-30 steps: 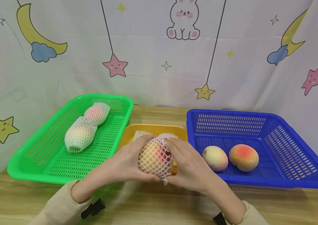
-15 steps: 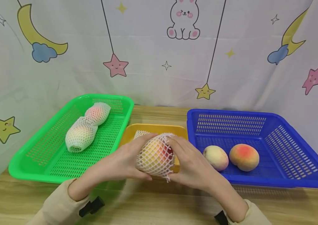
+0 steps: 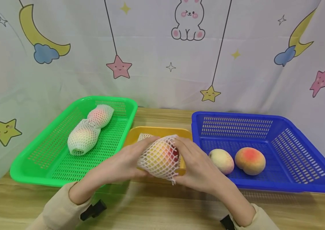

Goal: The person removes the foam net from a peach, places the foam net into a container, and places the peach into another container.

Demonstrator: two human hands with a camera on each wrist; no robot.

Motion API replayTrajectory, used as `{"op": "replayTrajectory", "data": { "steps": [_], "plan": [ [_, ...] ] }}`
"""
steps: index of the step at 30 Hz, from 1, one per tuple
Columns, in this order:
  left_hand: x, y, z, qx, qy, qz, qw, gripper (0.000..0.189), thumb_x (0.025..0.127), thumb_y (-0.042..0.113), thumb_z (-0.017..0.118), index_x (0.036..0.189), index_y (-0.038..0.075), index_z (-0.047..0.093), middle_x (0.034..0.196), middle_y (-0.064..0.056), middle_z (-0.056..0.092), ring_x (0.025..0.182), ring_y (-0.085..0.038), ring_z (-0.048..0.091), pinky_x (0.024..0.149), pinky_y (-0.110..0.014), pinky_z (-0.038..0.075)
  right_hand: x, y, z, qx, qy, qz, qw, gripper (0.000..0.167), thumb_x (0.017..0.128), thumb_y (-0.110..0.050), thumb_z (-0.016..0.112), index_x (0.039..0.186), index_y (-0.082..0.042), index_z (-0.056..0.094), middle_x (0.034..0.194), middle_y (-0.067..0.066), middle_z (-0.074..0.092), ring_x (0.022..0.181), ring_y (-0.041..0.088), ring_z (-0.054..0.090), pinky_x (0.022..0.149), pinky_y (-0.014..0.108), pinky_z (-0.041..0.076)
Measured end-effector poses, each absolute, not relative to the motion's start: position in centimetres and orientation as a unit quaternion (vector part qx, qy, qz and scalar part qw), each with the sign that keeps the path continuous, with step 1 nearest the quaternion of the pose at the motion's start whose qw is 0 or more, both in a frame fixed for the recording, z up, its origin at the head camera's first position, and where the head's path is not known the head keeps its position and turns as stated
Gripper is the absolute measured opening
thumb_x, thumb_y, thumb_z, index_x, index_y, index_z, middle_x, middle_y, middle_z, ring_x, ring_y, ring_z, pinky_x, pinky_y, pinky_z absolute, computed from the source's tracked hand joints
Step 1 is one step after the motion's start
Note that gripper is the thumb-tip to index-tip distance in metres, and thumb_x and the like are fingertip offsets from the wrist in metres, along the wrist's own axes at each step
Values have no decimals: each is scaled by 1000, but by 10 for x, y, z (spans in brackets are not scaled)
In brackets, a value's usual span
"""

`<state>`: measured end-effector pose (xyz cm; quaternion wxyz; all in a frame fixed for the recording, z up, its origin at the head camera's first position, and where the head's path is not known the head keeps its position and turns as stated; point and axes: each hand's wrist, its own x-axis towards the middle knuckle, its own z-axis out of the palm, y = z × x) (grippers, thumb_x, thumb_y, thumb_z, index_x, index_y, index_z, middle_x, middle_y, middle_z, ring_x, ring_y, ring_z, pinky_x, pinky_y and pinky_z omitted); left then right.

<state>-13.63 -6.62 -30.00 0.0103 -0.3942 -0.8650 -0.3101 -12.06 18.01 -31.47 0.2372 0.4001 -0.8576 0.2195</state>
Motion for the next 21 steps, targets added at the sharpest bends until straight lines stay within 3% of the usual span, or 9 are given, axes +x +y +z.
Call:
{"op": "replayTrajectory", "data": {
  "steps": [6, 13, 21],
  "plan": [
    [-136, -66, -299, -390, -865, -316, 20, 89, 69, 10, 84, 143, 10, 35, 136, -7, 54, 125, -21, 53, 105, -39, 45, -121, 181, -313, 394, -861, 217, 235, 93, 50, -16, 90, 132, -6, 46, 131, 6, 51, 118, 18, 49, 101, 30, 45],
    [-134, -65, -297, -389, -865, -312, 45, 74, 75, 2, 77, 139, 9, 39, 128, -8, 59, 118, -23, 58, 98, -39, 50, -121, 181, -311, 403, -853, 231, 237, 95, 49, -15, 92, 132, -5, 46, 131, 6, 51, 120, 20, 48, 108, 13, 31],
    [-134, -66, -298, -395, -862, -310, 68, 71, 77, -4, 72, 139, 9, 39, 127, -10, 60, 115, -23, 61, 95, -39, 51, -122, 183, -309, 405, -850, 231, 244, 94, 49, -12, 91, 132, -4, 46, 131, 8, 51, 120, 22, 48, 108, 11, 29]
  ]
}}
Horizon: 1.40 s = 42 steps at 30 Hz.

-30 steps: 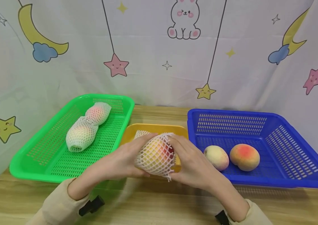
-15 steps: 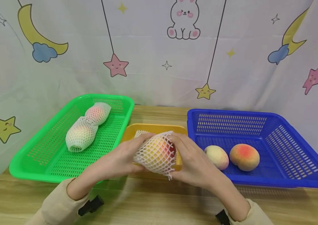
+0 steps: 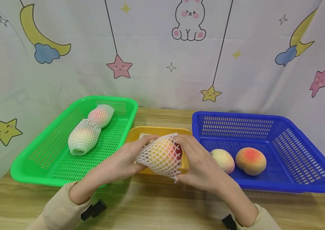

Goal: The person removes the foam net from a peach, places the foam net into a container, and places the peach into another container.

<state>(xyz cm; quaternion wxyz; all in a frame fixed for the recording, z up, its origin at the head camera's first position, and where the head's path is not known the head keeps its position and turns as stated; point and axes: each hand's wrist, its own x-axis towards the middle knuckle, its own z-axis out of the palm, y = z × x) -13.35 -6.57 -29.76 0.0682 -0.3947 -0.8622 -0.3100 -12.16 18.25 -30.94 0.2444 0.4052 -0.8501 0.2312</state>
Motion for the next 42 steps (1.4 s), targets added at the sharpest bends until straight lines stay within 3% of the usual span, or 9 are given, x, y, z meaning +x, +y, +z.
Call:
{"op": "replayTrajectory", "data": {
  "steps": [8, 15, 22, 30, 35, 42],
  "plan": [
    [-134, -66, -299, -399, -859, -312, 71, 69, 80, -1, 72, 140, 9, 38, 127, -11, 60, 115, -24, 61, 95, -39, 52, -122, 185, -308, 399, -856, 225, 241, 96, 50, -14, 91, 133, -3, 45, 132, 9, 50, 122, 23, 48, 106, 16, 36],
    [-134, -66, -299, -394, -863, -310, 63, 69, 80, -3, 71, 140, 10, 39, 126, -10, 62, 112, -24, 63, 93, -38, 53, -122, 186, -308, 401, -855, 224, 242, 96, 49, -13, 91, 132, -2, 45, 131, 11, 50, 121, 24, 48, 107, 12, 30],
    [-133, -67, -296, -375, -876, -299, 53, 68, 80, -4, 69, 139, 14, 41, 123, -8, 64, 107, -22, 66, 89, -37, 55, -119, 187, -308, 387, -869, 217, 220, 96, 52, -16, 91, 135, -6, 43, 133, 7, 49, 123, 20, 47, 100, 30, 46],
    [-132, -68, -295, -359, -886, -287, 57, 67, 80, -4, 68, 138, 18, 43, 118, -6, 66, 99, -21, 68, 82, -34, 56, -120, 187, -305, 387, -868, 213, 228, 94, 53, -19, 90, 134, -5, 44, 133, 7, 49, 122, 21, 47, 95, 37, 49],
    [-133, -69, -296, -354, -889, -285, 58, 65, 81, -3, 67, 138, 19, 44, 118, -4, 67, 98, -20, 68, 81, -34, 56, -122, 188, -305, 391, -862, 214, 239, 94, 53, -18, 90, 133, -4, 44, 132, 7, 50, 121, 20, 48, 97, 28, 47],
    [-133, -69, -294, -348, -891, -286, 60, 59, 84, 0, 65, 136, 19, 47, 119, -3, 66, 94, -17, 67, 79, -32, 55, -124, 190, -305, 404, -853, 227, 239, 93, 53, -15, 89, 133, -2, 44, 131, 11, 49, 122, 23, 47, 107, 10, 29]
  ]
}}
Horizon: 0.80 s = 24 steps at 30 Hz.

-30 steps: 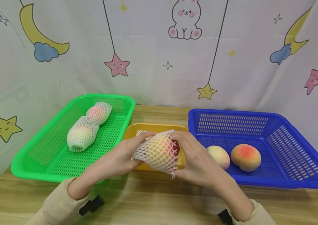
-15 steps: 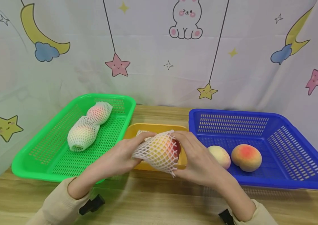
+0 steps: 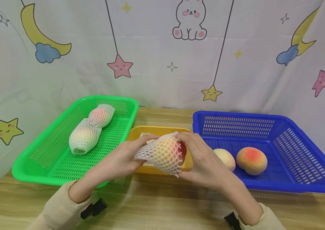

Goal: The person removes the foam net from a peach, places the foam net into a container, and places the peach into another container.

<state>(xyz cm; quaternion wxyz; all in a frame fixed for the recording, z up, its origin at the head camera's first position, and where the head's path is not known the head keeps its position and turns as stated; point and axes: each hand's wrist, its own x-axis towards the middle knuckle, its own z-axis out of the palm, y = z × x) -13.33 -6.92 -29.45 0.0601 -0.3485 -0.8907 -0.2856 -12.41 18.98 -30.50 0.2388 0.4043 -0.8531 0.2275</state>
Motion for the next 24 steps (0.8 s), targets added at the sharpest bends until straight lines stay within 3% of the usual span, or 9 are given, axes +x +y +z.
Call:
{"op": "replayTrajectory", "data": {
  "steps": [18, 24],
  "plan": [
    [-134, -73, -292, -361, -881, -289, 95, 44, 85, 3, 68, 126, 15, 56, 115, -2, 69, 93, -16, 67, 79, -31, 55, -125, 191, -301, 403, -850, 231, 248, 96, 52, -14, 90, 135, -5, 43, 130, 8, 50, 118, 21, 47, 106, 7, 24],
    [-134, -74, -290, -359, -882, -289, 100, 38, 86, 4, 67, 122, 14, 59, 114, 0, 69, 94, -15, 66, 78, -29, 54, -124, 195, -299, 381, -869, 211, 234, 93, 56, -19, 87, 137, -7, 42, 130, 5, 50, 119, 16, 48, 102, 7, 33]
  ]
}}
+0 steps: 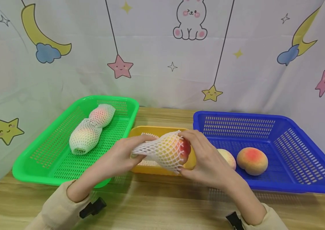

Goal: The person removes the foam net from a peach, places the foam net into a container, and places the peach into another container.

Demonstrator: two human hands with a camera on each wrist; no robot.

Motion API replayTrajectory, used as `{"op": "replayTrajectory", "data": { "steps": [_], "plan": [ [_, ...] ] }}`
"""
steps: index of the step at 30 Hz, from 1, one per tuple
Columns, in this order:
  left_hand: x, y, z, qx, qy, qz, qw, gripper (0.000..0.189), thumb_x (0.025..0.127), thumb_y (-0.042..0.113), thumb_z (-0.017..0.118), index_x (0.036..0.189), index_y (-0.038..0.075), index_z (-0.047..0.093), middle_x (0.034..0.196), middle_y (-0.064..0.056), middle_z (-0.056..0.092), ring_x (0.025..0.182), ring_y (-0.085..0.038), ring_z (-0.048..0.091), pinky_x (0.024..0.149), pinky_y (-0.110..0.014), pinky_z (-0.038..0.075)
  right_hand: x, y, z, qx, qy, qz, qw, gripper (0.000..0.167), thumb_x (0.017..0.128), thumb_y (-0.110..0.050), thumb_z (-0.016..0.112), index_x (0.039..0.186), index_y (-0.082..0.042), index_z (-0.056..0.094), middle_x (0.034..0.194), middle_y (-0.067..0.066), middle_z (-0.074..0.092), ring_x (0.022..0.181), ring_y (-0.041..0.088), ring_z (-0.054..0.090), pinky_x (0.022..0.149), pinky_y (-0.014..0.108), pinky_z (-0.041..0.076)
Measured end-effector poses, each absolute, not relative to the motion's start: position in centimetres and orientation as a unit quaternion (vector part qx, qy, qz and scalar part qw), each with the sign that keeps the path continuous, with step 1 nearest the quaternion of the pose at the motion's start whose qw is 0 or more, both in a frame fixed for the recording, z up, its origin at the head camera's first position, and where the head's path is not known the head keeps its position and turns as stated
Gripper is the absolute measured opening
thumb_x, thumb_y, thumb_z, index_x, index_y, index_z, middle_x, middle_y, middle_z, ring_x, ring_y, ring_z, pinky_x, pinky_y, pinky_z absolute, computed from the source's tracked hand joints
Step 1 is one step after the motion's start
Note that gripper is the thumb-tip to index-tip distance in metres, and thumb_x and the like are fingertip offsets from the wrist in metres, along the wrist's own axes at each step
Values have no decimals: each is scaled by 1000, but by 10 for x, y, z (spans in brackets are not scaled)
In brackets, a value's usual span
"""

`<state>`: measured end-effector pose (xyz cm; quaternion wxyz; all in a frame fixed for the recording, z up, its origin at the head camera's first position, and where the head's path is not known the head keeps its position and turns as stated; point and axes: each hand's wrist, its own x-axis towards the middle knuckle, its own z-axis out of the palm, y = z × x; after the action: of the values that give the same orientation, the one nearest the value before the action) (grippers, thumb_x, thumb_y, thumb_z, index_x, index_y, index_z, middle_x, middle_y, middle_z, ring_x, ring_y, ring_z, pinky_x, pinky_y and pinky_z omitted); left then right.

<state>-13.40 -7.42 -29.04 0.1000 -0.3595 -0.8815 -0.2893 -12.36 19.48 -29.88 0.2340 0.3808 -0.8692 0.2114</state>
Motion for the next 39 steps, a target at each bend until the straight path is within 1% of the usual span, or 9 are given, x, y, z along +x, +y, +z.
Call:
{"op": "replayTrajectory", "data": {
  "steps": [4, 7, 9, 14, 21, 27, 33, 35, 39],
  "plan": [
    [-134, -75, -290, -354, -883, -295, 94, 38, 85, 3, 68, 121, 14, 60, 113, 0, 69, 94, -14, 66, 78, -29, 54, -123, 196, -299, 368, -879, 196, 229, 91, 58, -22, 86, 136, -8, 42, 131, 3, 49, 120, 14, 48, 95, 18, 45],
    [-134, -76, -290, -353, -881, -301, 97, 37, 85, 2, 68, 119, 15, 61, 112, 2, 69, 94, -13, 65, 78, -29, 54, -123, 196, -299, 365, -882, 189, 232, 91, 58, -23, 86, 136, -9, 42, 131, 2, 49, 120, 13, 49, 91, 25, 48],
    [-134, -76, -290, -352, -880, -302, 100, 36, 84, 2, 68, 118, 14, 62, 111, 2, 69, 94, -12, 65, 77, -28, 53, -123, 196, -298, 366, -880, 191, 233, 90, 58, -23, 86, 136, -9, 42, 131, 2, 49, 120, 13, 48, 92, 23, 47],
    [-134, -78, -288, -343, -884, -303, 94, 36, 83, 1, 68, 117, 14, 63, 111, 1, 69, 92, -12, 64, 75, -26, 51, -124, 198, -298, 374, -874, 208, 229, 88, 59, -22, 86, 135, -7, 43, 130, 3, 49, 119, 14, 47, 100, 12, 36],
    [-134, -79, -287, -340, -886, -301, 96, 33, 83, 2, 67, 114, 13, 64, 106, 1, 70, 88, -12, 63, 74, -26, 50, -125, 201, -296, 378, -870, 212, 234, 87, 61, -25, 84, 136, -6, 43, 130, 5, 50, 118, 16, 48, 102, 10, 34],
    [-135, -79, -287, -344, -885, -296, 108, 26, 83, 4, 68, 107, 14, 66, 104, 2, 70, 90, -12, 64, 77, -29, 52, -126, 202, -294, 374, -870, 215, 240, 86, 62, -25, 84, 135, -5, 44, 129, 7, 50, 123, 20, 47, 108, 7, 26],
    [-135, -80, -288, -346, -883, -300, 106, 24, 83, 5, 68, 105, 14, 67, 102, 2, 70, 88, -11, 63, 77, -28, 51, -127, 204, -292, 374, -869, 214, 243, 86, 61, -24, 83, 135, -5, 44, 129, 7, 50, 123, 21, 46, 108, 6, 25],
    [-136, -80, -288, -343, -883, -302, 105, 23, 83, 5, 67, 104, 15, 66, 100, 3, 70, 86, -10, 61, 75, -27, 50, -127, 204, -291, 376, -868, 211, 248, 86, 61, -23, 83, 135, -4, 44, 129, 8, 50, 120, 19, 47, 102, 5, 31],
    [-136, -81, -288, -335, -884, -310, 100, 22, 82, 6, 65, 101, 16, 66, 98, 5, 69, 82, -9, 57, 73, -25, 47, -127, 206, -290, 375, -867, 211, 251, 87, 60, -20, 83, 135, -4, 43, 129, 8, 50, 115, 16, 47, 76, 8, 43]
  ]
}}
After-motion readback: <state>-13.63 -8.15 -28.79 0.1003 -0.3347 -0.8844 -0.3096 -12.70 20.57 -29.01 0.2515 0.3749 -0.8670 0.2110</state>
